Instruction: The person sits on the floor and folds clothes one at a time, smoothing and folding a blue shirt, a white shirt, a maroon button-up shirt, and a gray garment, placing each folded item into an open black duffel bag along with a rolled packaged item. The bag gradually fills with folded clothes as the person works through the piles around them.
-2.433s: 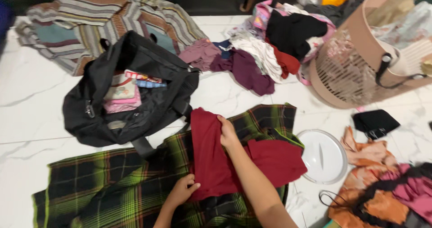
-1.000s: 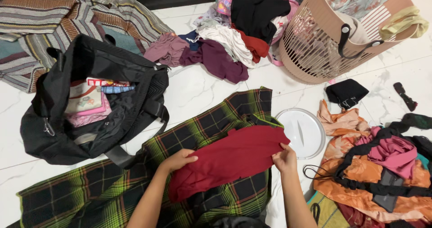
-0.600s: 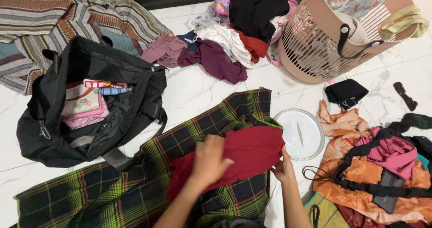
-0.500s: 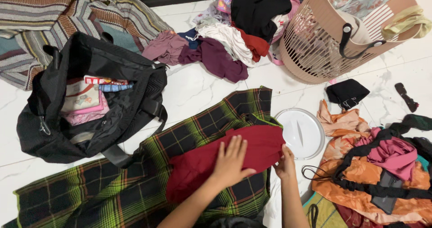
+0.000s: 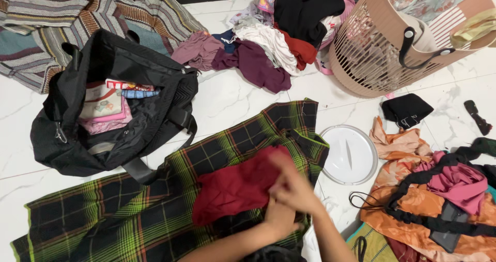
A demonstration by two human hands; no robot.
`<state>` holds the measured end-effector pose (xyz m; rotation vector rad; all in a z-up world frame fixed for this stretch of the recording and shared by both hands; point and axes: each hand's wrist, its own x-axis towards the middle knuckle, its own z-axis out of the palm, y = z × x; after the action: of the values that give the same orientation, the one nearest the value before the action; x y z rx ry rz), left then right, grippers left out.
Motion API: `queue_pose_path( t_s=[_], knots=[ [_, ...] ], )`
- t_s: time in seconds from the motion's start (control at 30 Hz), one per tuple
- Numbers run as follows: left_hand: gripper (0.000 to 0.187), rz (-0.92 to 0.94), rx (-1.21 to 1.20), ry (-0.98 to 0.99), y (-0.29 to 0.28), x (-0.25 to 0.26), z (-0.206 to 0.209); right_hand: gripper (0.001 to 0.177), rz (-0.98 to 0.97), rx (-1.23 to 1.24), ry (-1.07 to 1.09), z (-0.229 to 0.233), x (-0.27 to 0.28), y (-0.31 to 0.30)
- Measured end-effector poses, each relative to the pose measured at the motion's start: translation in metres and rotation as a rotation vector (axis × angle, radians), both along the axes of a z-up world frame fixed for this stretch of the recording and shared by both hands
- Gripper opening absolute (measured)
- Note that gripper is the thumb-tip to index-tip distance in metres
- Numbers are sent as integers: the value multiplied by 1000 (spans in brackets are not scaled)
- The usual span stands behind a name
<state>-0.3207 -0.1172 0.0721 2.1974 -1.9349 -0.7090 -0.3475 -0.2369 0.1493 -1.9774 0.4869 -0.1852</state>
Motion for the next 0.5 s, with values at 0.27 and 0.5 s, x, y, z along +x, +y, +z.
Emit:
queue_pose_path(
  t_s=[0.27, 0.5],
  knots=[
    [80, -112, -39, 861, 59, 59, 20, 55, -348, -9, -98, -31, -4, -14],
    [89, 798, -398, 1316, 26, 86, 16, 57, -338, 523, -44, -36, -1, -17]
  ],
)
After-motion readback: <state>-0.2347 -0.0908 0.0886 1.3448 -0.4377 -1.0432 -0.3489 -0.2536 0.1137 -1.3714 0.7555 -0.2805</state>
